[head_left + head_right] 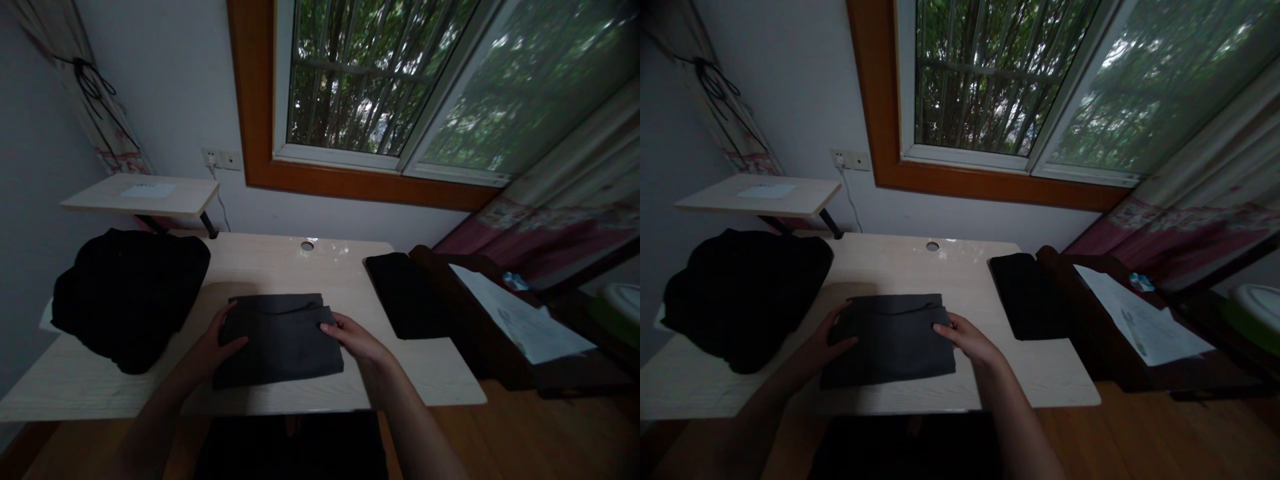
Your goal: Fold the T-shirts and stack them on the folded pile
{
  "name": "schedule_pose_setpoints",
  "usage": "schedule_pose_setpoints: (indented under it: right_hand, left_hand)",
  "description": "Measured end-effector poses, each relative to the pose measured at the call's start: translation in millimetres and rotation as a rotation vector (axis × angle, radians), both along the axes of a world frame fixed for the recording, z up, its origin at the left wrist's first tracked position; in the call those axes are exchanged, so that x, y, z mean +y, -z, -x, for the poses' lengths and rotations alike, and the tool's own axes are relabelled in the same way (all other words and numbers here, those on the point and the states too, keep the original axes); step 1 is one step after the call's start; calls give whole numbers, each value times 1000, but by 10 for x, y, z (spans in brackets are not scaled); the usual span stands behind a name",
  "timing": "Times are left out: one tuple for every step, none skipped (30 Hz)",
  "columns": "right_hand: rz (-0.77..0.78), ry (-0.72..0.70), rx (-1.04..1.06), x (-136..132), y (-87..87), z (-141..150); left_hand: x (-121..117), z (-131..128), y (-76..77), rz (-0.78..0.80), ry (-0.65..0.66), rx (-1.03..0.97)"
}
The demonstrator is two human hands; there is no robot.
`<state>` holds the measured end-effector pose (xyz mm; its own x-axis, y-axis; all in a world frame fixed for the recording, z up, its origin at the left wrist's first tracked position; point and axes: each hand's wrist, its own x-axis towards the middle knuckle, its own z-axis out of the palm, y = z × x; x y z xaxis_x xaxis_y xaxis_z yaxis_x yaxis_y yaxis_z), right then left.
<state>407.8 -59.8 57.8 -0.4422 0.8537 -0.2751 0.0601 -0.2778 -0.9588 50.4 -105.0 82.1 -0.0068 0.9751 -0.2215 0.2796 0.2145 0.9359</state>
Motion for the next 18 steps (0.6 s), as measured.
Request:
schedule_pose_setpoints:
  right_hand:
    - [-24, 21, 10, 31, -20, 44]
    - [-47, 51, 21, 62, -40, 80]
    - [-69, 88, 30, 92, -60, 108]
    - [-90, 126, 36, 123, -78, 126]
    - [-111, 164, 39, 154, -89, 135]
    - [-132, 197, 39, 186, -92, 139]
    - [-151, 227, 31, 221, -82, 140]
    - [-166, 251, 16, 259, -57, 141]
    - [-177, 272, -6, 297, -16, 144]
    - [-186, 287, -36, 336, 40, 149]
    - [-193, 297, -72, 373, 106, 155]
    - [-197, 302, -112, 405, 176, 163]
    - [-200, 308, -150, 432, 243, 171]
    - [-202, 315, -178, 452, 298, 179]
    - [-205, 330, -196, 464, 337, 184]
    - [-211, 349, -206, 471, 356, 188]
    - [-222, 367, -210, 473, 356, 192]
    - [-241, 377, -212, 476, 341, 194]
  left_hand:
    - [23, -6, -5, -21, 1, 9]
    - [41, -12, -18, -33, -4, 5]
    - [54, -18, -39, -37, -19, -11]
    - [66, -22, -65, -35, -40, -35]
    - [77, -26, -93, -33, -65, -64]
    - [92, -29, -116, -34, -94, -95]
    - [115, -31, -131, -35, -123, -125]
    - [145, -34, -134, -31, -147, -154]
    - [185, -36, -122, -22, -164, -178]
    - [232, -38, -95, -5, -175, -193]
    - [283, -39, -57, 19, -181, -197]
    - [334, -40, -10, 49, -184, -190]
    - [382, -39, 40, 75, -184, -176]
    - [422, -36, 87, 92, -188, -156]
    - [453, -32, 126, 96, -191, -133]
    - [475, -26, 155, 89, -191, -106]
    - [489, -18, 173, 73, -189, -77]
    - [497, -9, 179, 52, -183, -48]
